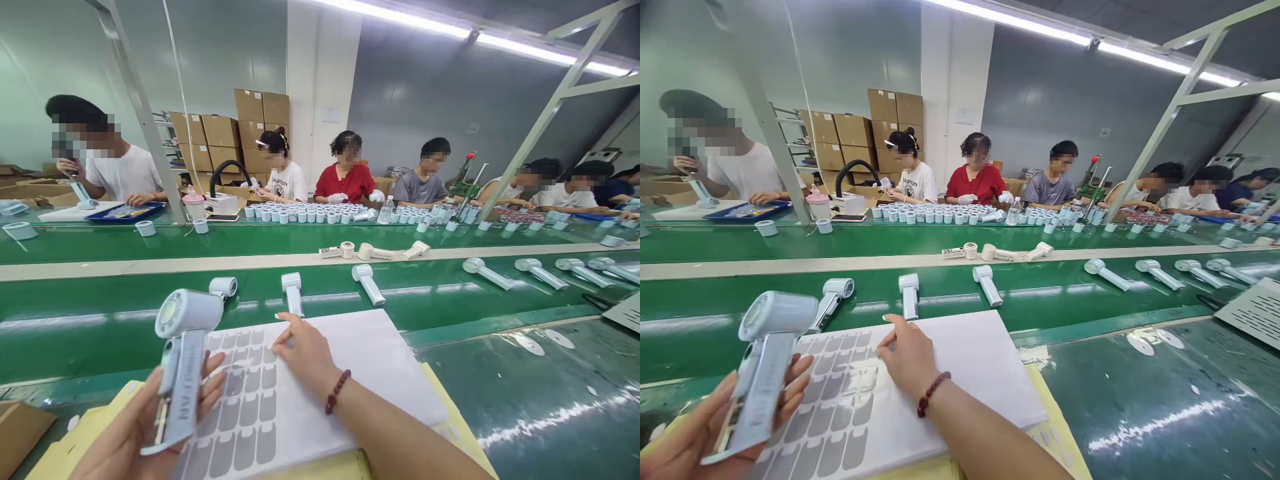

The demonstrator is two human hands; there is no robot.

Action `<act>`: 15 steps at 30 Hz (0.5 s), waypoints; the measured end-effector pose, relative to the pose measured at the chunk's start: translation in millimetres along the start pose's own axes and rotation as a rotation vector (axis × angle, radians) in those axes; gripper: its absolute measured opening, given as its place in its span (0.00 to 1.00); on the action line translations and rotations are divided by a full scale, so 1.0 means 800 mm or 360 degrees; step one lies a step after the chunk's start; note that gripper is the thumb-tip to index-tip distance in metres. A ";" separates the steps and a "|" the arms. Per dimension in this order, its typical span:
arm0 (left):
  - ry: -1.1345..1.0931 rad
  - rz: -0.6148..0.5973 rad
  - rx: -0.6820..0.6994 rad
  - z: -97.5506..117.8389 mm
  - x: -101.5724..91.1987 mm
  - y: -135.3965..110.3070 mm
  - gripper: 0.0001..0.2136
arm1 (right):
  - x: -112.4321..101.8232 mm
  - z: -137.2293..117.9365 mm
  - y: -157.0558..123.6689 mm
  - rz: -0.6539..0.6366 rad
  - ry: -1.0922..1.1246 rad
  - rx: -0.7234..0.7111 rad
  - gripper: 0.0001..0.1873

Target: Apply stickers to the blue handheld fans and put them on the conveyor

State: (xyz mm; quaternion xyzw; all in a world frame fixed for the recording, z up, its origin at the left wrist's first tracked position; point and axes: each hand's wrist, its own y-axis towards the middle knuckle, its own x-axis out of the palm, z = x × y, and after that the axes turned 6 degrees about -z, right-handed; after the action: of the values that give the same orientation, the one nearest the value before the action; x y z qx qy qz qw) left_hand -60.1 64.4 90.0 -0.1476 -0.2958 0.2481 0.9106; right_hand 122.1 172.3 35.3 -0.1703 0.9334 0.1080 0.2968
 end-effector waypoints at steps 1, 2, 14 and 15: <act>0.0025 -0.0048 -0.0058 -0.009 0.001 -0.009 0.15 | -0.004 -0.002 0.000 -0.0013 0.0096 0.0015 0.27; 0.0027 -0.0055 -0.0089 -0.016 0.002 -0.017 0.15 | -0.008 -0.006 -0.002 -0.0026 0.0190 0.0015 0.26; -0.0571 0.0161 -0.0335 -0.051 0.044 -0.068 0.06 | -0.023 -0.081 -0.145 -0.0258 0.1152 -0.0169 0.34; -0.0544 0.0138 -0.0349 -0.054 0.047 -0.071 0.05 | -0.019 -0.081 -0.150 -0.0239 0.1157 -0.0173 0.34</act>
State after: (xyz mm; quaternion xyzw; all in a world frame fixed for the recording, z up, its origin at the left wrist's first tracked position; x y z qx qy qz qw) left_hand 13.2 32.1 96.8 -0.2141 -0.4647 0.2750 0.8140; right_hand 146.0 46.5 84.5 -0.2810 0.9556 0.0678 -0.0564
